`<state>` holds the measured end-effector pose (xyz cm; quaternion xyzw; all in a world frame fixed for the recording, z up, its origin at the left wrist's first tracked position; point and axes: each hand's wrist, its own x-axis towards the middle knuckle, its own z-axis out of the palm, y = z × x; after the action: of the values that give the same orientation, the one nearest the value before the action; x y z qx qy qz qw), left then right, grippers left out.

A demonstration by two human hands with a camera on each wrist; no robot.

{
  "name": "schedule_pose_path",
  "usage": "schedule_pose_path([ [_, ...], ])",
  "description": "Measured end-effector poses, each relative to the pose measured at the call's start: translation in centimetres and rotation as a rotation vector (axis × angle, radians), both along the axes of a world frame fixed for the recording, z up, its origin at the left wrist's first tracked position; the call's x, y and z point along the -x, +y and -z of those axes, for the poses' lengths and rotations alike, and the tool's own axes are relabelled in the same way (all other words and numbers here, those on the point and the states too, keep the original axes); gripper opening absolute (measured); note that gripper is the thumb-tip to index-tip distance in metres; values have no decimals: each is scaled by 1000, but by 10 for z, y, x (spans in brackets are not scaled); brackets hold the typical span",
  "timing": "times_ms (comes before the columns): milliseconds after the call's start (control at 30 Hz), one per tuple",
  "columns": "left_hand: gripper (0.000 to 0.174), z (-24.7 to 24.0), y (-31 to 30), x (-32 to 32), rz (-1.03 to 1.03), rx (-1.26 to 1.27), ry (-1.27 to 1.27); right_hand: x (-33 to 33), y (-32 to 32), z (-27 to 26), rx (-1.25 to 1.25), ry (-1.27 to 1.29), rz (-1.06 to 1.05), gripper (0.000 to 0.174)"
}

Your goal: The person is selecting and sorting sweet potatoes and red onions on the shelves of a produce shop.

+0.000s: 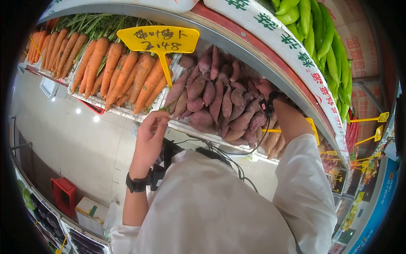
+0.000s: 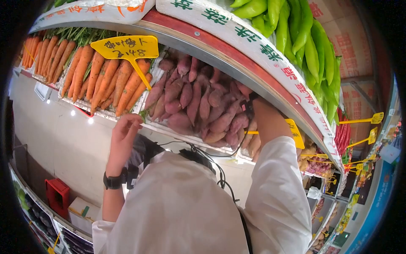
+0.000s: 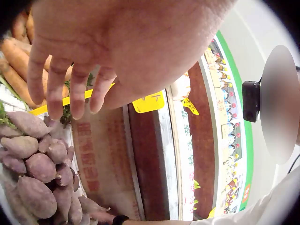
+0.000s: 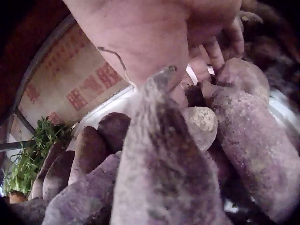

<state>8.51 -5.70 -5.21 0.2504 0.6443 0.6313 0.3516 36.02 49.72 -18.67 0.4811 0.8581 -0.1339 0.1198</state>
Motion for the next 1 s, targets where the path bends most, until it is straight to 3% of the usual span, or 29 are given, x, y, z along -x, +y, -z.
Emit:
schedule_pose_path([
  [167,14,2,-3,-5,15,49,-22,46,4,-19,-63,38,-91,50],
  [533,14,4,0,-4,36,68,-79,-11,5,-6,-158,36,-141,49],
  [1000,16,8,-8,-10,-37,86,-48,-14,-3,30,-248,47,-341,48],
])
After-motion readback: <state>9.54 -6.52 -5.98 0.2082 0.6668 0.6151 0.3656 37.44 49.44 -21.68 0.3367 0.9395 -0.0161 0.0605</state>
